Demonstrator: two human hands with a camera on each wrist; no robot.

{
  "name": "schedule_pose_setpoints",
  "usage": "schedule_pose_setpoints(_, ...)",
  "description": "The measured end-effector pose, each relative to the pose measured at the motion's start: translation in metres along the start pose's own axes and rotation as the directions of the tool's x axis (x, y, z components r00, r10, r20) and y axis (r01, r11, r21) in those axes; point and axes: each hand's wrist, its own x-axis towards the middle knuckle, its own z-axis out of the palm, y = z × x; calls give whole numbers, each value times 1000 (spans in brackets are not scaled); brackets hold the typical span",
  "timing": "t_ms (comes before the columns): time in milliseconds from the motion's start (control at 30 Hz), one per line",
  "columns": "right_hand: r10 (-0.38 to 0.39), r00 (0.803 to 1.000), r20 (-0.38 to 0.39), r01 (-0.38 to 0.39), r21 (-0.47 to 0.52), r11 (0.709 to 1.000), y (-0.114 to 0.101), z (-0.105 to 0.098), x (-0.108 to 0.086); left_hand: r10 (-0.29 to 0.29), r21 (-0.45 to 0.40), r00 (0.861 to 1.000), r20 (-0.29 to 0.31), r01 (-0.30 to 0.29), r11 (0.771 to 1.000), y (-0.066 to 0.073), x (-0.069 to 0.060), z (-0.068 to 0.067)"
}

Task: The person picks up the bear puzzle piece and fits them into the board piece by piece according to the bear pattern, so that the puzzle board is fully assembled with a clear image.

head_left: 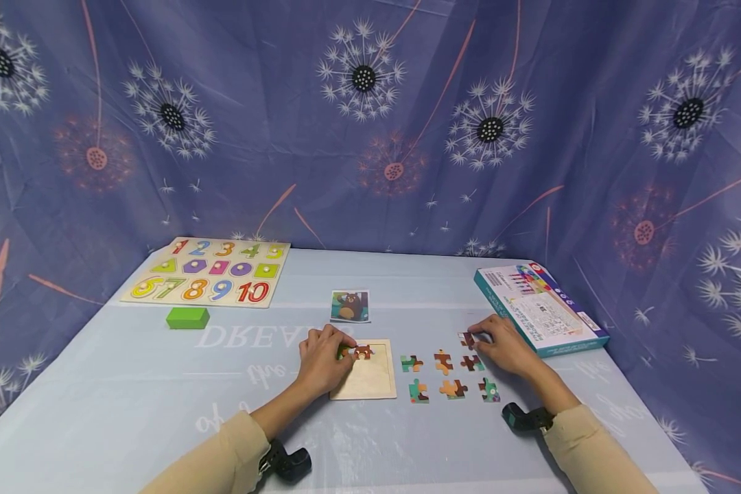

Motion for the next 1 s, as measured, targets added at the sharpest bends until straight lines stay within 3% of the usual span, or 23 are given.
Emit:
schedule_pose_setpoints(600, -1, 1000, -13, 1, -6, 1000, -4, 0, -1, -7, -19, 1000, 5, 7, 1000, 1, -1, 0)
schedule_pose_setpoints(1000, -13, 1000, -16, 14, 10, 1000, -28, -2, 3, -5, -18, 1000, -2, 5, 1000, 1, 0, 0)
